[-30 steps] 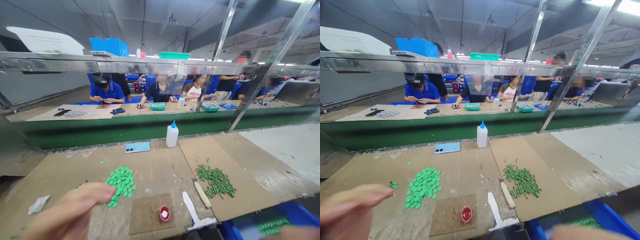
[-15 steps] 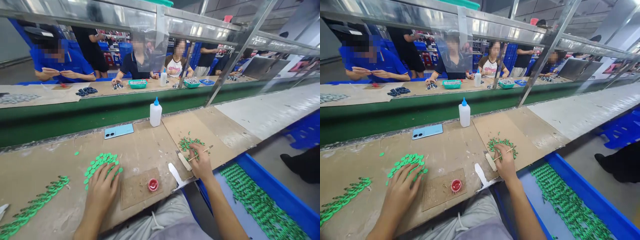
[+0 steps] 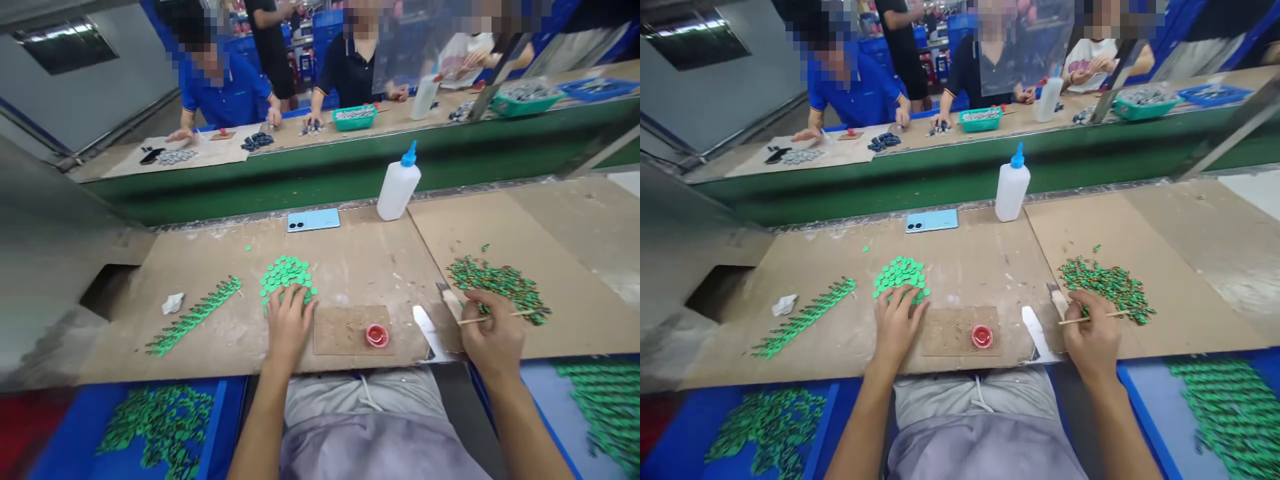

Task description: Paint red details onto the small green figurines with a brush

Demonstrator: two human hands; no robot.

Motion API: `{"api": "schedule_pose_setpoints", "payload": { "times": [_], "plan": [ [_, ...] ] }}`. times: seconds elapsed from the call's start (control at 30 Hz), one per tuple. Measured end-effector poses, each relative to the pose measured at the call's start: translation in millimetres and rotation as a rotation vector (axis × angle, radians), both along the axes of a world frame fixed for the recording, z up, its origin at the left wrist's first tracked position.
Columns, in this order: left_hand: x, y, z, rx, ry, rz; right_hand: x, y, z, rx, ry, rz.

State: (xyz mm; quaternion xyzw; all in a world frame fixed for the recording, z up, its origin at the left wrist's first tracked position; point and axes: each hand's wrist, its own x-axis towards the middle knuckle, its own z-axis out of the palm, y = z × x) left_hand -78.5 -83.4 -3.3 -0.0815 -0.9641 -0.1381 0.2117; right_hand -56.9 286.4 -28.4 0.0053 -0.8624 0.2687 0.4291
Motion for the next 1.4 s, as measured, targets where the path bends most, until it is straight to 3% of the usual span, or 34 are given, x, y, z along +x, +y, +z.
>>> {"api": "schedule_pose_setpoints", "payload": {
  "times": [0.13,0.3,0.47,0.57,0.73,0.9,1.13,1.4],
  "plan": [
    [-4,6,3.8,-0.031,-0.018,-0.007,-1,1,-2.2,-0.028,-0.023,-0.003],
    [-16,1,10.8,-0.041,0.019,-0.134,-2,-6,6.7,-0.144,-0.044,-0.011],
    [-37,-10,-0.7,0.002,0.188,-0.267,-4,-8,11.2,-0.058,-0.018,-0.094],
    [-37,-11,-3.5,0.074,0.209,-0.258,-2,-6,9.9,-0.053,-0.001,-0.123],
    [-10,-14,11.9,0.124,0.237,-0.157,8,-5,8.1,-0.181,-0.02,-0.072],
    [-3,-9,19.7,0.083,0.091,-0.112,4,1,4.5,-0.189,-0.026,-0.047],
    [-16,-1,23.4,-0.004,-0.097,-0.042,3,-4,9.8,-0.1,0.005,-0.039],
    [-30,4,26.8,0.076,-0.26,-0.11,5,-1,8.3,-0.146,-0.022,-0.069]
  ]
}}
